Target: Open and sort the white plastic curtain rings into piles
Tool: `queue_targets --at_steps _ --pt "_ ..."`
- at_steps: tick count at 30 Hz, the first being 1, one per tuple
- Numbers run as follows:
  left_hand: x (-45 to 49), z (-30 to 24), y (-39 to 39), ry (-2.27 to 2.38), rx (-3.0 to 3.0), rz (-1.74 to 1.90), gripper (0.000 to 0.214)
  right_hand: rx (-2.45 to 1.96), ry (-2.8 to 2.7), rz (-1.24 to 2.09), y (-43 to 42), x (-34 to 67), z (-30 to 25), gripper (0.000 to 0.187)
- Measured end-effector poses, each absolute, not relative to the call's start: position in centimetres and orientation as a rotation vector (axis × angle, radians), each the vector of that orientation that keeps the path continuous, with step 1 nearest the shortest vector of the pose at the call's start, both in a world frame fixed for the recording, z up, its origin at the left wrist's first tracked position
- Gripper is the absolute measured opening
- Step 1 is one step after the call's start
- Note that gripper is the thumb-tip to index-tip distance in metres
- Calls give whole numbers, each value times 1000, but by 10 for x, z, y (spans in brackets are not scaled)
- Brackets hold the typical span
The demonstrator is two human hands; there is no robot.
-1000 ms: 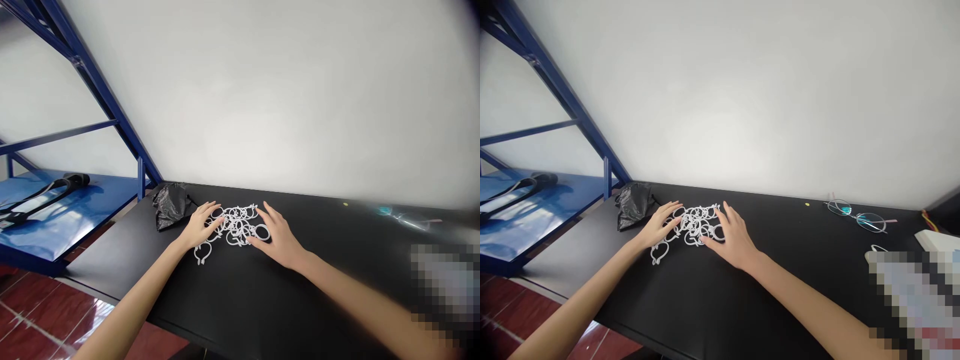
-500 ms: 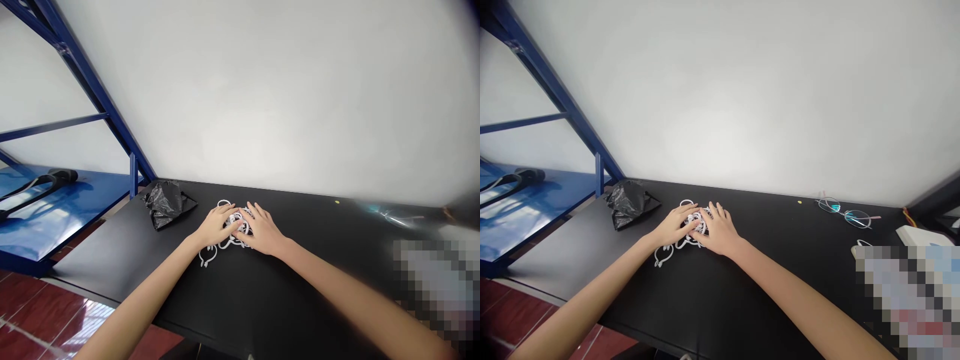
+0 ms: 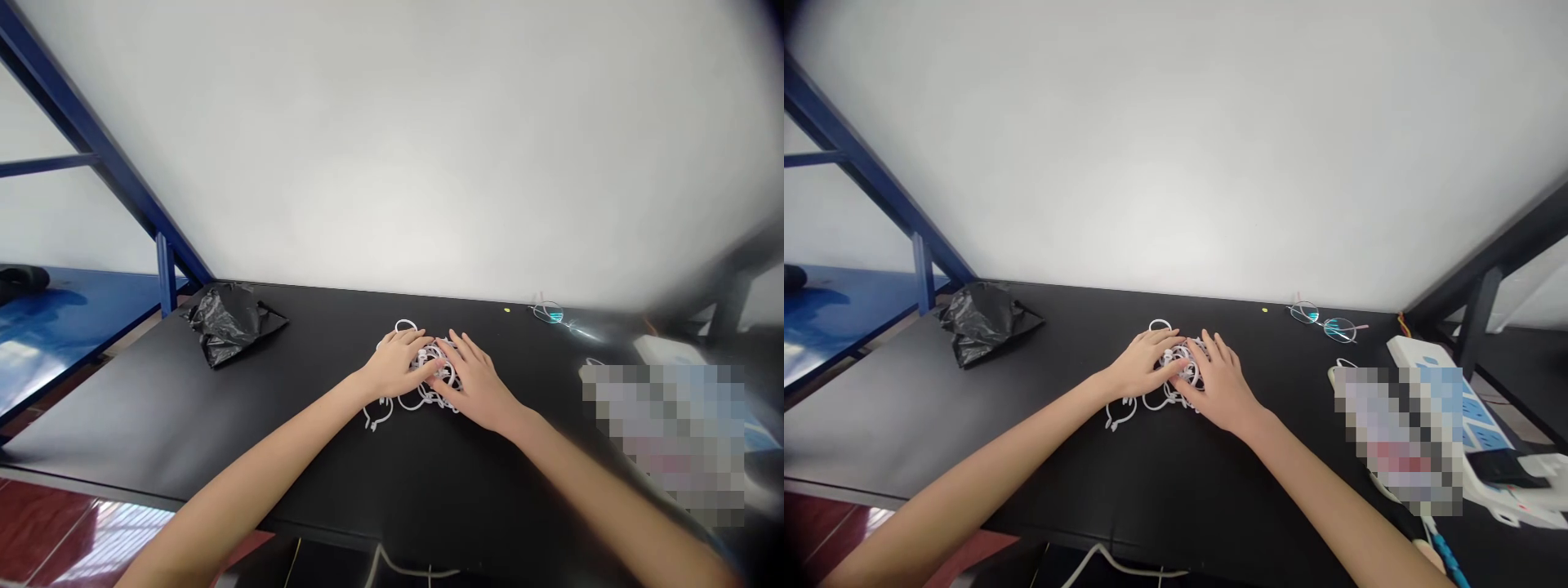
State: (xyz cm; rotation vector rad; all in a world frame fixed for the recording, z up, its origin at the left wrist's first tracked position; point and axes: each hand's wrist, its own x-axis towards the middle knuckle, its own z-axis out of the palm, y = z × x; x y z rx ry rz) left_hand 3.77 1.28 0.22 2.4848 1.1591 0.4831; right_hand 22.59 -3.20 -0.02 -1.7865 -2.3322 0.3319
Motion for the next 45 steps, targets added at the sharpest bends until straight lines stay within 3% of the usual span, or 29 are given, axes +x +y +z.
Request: queue_targets --at_steps 7,15,20,22,29,37,42,45 --pt "32 10 -1 1140 2514 494 58 -1736 -2282 281 -44 240 -7 74" --pt "-24 16 13 1015 2407 549 49 -1504 -1959 374 -47 248 -4 50" --pt "-54 11 11 910 2252 277 114 -1327 -1760 419 -51 246 -1 29" --pt "-56 9 7 927 2249 212 123 -1290 -1743 426 -52 244 -1 26" --pt "-48 5 6 956 2242 487 85 -1213 -1760 411 -55 239 -2 22" --pt "-41 14 -2 871 2310 615 68 -840 -2261 170 -75 223 12 25" --pt "-26 15 -14 763 2552 901 28 -810 -2461 191 -83 211 10 17" --pt "-19 14 -26 615 2804 895 25 -757 -2489 229 -84 210 10 20"
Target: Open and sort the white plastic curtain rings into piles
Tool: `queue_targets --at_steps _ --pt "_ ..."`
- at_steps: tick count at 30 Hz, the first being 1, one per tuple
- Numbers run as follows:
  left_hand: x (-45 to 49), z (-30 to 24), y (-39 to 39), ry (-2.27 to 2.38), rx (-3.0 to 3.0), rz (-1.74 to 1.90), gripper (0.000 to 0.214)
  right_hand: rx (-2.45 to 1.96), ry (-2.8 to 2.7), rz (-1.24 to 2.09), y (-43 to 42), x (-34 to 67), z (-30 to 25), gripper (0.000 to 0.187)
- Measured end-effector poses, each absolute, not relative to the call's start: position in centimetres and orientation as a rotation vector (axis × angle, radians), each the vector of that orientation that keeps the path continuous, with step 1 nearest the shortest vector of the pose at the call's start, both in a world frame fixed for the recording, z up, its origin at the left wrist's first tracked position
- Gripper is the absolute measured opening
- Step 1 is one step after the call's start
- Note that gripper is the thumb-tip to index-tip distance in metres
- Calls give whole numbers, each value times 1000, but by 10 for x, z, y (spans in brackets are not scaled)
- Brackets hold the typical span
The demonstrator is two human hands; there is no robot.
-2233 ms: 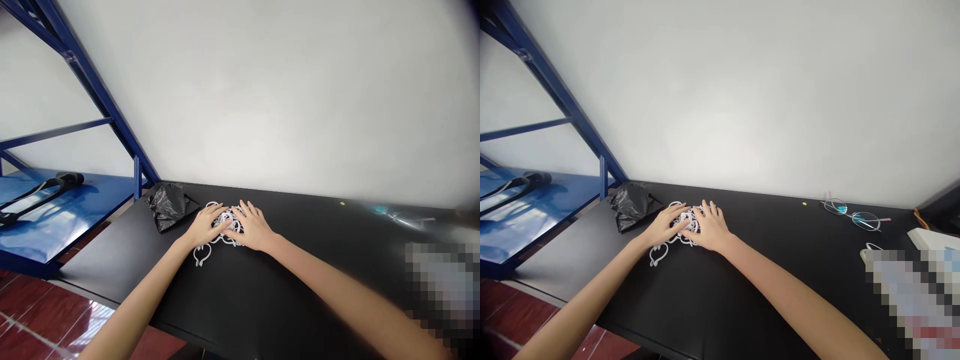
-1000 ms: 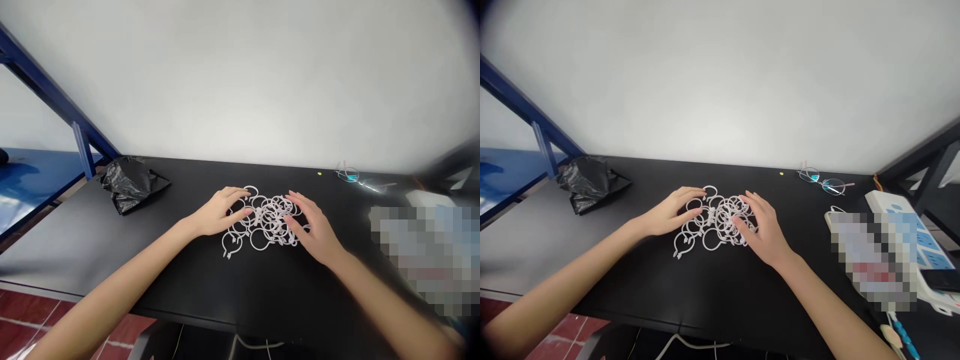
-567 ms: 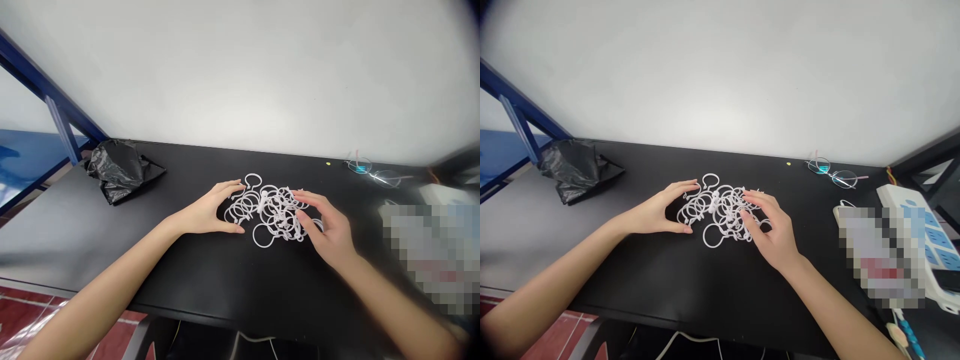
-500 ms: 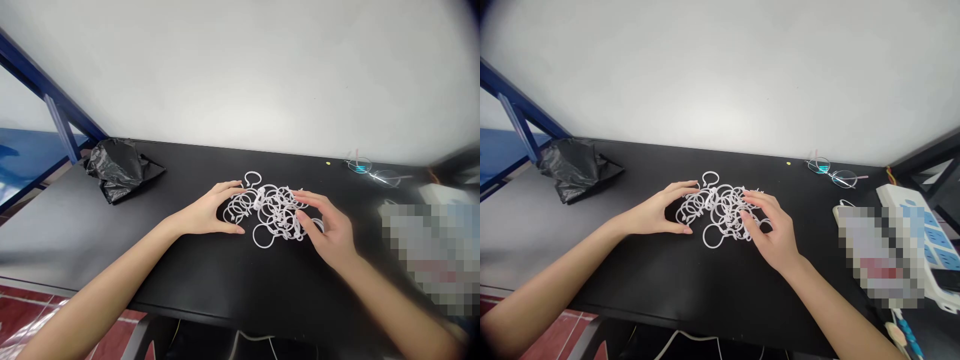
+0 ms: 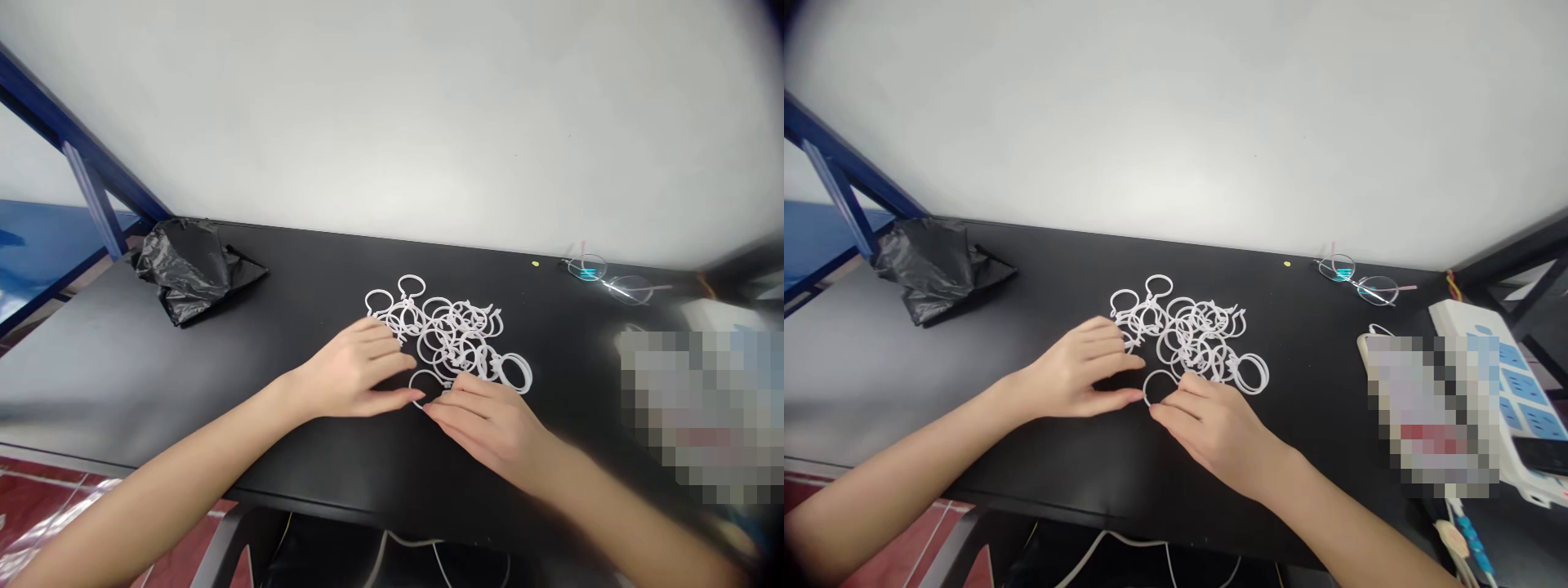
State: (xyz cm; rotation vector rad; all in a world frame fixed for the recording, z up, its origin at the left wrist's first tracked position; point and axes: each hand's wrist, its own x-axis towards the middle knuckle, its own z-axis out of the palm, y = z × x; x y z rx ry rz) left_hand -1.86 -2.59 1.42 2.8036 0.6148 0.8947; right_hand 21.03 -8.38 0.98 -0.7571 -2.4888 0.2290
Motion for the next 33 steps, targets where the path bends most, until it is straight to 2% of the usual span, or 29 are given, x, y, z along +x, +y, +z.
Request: queue_targets --at_steps 5,10,13,18,22,26,29,31,33 --pt "-10 7 -40 476 2982 667 31 -777 -2490 345 -85 212 8 19" --pt "-6 0 -41 502 3075 459 34 -847 -2237 387 -81 217 5 14" --pt "-6 2 -43 552 3075 544 33 -908 -2170 350 -78 225 7 11" --pt "-9 11 -45 507 3049 788 24 -942 -2141 431 -77 230 10 25" --pt "-10 15 -46 402 3106 803 14 -934 -2043 533 -84 222 15 26" --pt "-10 15 -49 383 3098 776 13 -902 -2031 414 -90 217 21 24" --pt "-7 15 -52 466 2956 984 5 -901 -2001 316 -94 216 23 25" --pt "-5 15 -55 591 2783 1170 24 -921 -1979 286 -98 215 23 24" --pt "-3 16 -57 661 2692 1203 44 -931 -2003 268 -103 213 22 22"
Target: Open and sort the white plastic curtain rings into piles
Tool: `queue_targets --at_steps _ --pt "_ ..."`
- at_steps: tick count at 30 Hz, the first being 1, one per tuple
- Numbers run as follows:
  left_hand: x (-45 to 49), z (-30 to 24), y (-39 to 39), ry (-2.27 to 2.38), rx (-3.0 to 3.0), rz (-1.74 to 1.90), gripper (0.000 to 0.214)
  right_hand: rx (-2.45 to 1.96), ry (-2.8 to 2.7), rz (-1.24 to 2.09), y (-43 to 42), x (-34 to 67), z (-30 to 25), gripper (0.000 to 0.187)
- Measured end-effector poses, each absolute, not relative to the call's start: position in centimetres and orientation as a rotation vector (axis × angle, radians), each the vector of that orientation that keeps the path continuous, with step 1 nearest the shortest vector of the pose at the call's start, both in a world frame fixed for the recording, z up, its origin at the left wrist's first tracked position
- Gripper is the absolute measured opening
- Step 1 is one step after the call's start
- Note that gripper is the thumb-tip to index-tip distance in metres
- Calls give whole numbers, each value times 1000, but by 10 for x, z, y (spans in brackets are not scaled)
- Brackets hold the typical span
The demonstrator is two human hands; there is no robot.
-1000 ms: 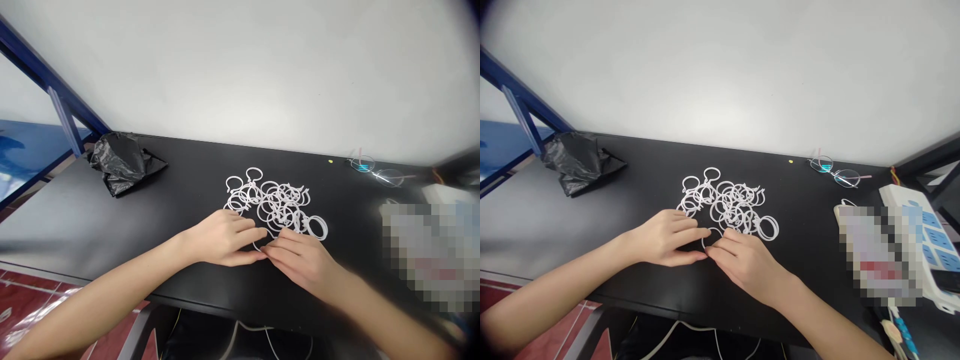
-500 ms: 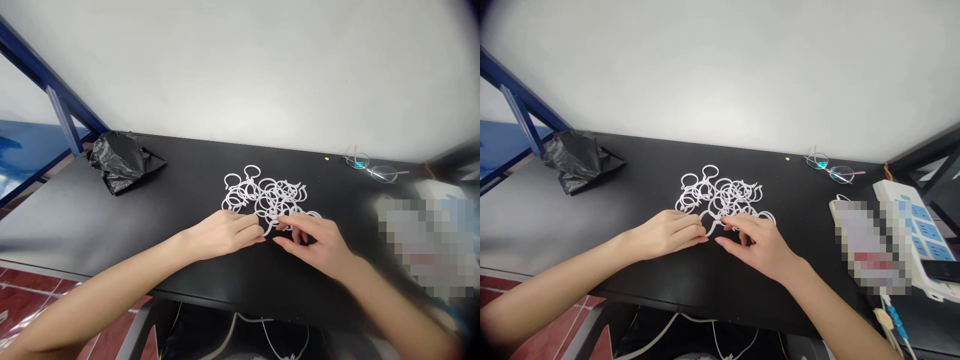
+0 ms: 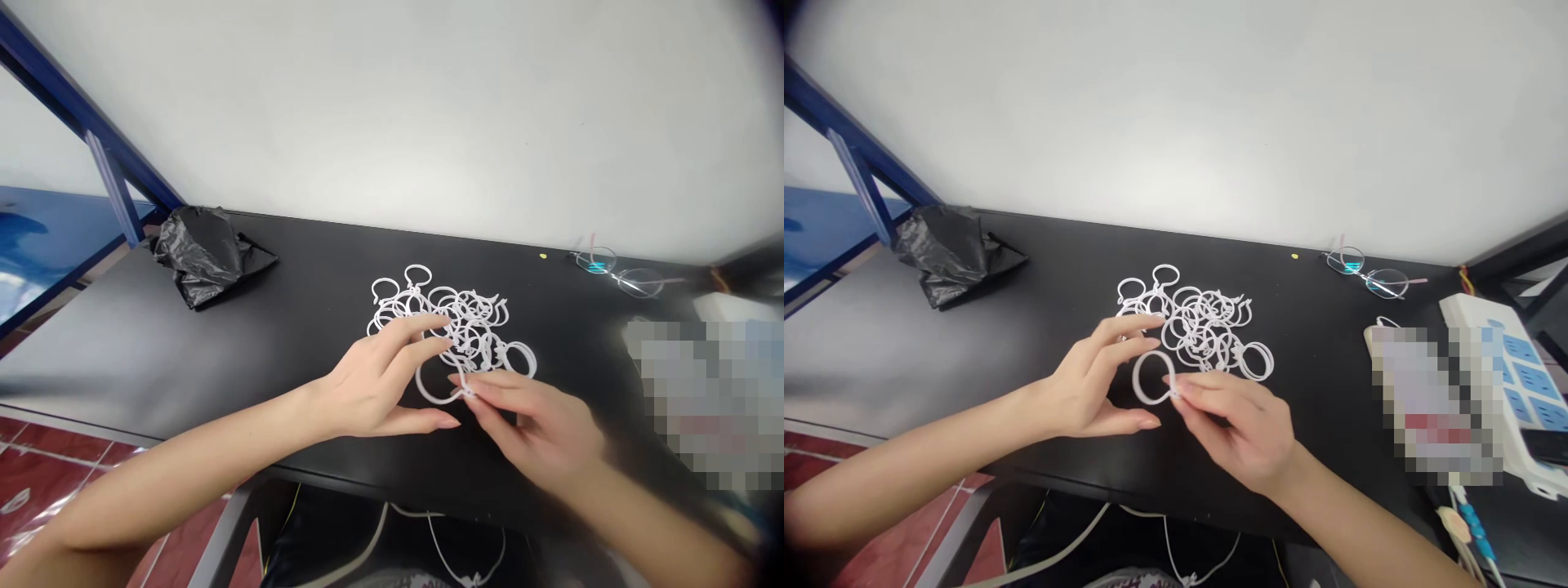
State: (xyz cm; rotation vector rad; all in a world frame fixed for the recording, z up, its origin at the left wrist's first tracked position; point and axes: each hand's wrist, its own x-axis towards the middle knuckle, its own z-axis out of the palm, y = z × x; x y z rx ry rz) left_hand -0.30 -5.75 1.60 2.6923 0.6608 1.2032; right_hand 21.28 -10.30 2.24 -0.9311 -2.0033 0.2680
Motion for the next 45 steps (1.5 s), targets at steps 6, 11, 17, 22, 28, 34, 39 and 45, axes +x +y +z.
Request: queue_targets --at_steps 6,11,17,22,28,34,39,45 --pt "0 12 -58 626 2826 1307 42 -763 -2002 338 -106 204 23 28" --pt "2 11 -55 540 2839 1440 54 -643 -1982 463 -103 201 22 27" --pt "4 4 -52 462 2664 1340 44 -614 -1914 551 -106 195 19 29" --pt "3 1 -47 416 2587 1124 47 -643 -1867 615 -105 192 17 29" --pt "-31 19 -12 819 2870 963 53 -961 -1848 394 -86 226 22 21" --pt "-80 16 33 1587 2666 530 45 -1621 -2110 593 -54 290 45 18" --pt "-82 9 36 1548 2537 433 45 -1782 -2206 722 -47 307 41 19" --pt "-77 9 29 1462 2616 370 44 -1800 -2195 810 -45 302 31 18"
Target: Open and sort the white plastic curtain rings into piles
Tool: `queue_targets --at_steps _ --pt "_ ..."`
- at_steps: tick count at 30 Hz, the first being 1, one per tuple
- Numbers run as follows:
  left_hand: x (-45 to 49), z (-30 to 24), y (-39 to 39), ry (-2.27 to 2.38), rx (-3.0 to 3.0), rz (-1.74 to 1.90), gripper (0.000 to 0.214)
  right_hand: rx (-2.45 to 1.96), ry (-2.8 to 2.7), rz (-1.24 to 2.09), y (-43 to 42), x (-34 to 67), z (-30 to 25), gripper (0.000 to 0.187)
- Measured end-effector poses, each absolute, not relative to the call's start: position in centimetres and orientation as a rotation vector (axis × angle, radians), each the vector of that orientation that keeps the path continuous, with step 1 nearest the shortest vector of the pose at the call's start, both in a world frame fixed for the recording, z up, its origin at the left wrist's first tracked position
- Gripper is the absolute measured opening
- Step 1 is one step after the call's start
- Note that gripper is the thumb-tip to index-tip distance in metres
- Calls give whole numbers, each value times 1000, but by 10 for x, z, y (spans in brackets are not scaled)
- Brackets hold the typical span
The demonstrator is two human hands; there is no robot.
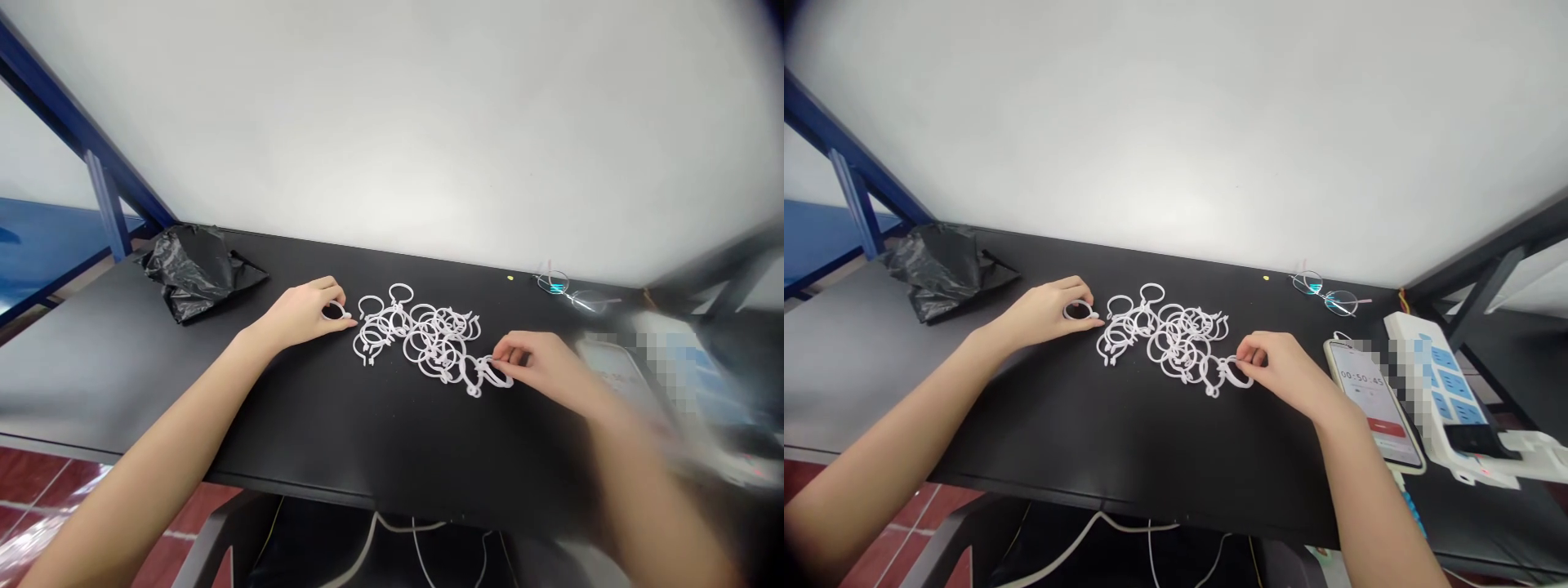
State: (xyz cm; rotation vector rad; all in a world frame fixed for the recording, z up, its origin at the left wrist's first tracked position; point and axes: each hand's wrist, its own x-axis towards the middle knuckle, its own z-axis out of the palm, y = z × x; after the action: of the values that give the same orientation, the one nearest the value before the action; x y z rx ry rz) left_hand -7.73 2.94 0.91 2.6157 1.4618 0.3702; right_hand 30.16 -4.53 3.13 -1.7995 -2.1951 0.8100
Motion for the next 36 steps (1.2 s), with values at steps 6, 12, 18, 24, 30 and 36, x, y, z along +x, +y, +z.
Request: queue_targets --at_steps 6,12,18,24,30,36 --pt "-77 14 26 1624 2635 334 38 -1808 -2142 903 -47 308 35 23" --pt "-56 22 8 1542 2621 963 29 -1602 -1760 988 -55 284 50 26" --pt "-8 21 -43 690 2577 1198 69 -1218 -1344 772 -89 213 28 14" --pt "11 12 -64 460 2256 935 50 -1119 -1536 713 -103 198 9 10" --pt "5 18 -55 553 1998 960 49 -938 -1635 516 -99 208 6 35" --pt "5 18 -55 590 1886 912 46 -948 -1660 508 -102 204 6 33"
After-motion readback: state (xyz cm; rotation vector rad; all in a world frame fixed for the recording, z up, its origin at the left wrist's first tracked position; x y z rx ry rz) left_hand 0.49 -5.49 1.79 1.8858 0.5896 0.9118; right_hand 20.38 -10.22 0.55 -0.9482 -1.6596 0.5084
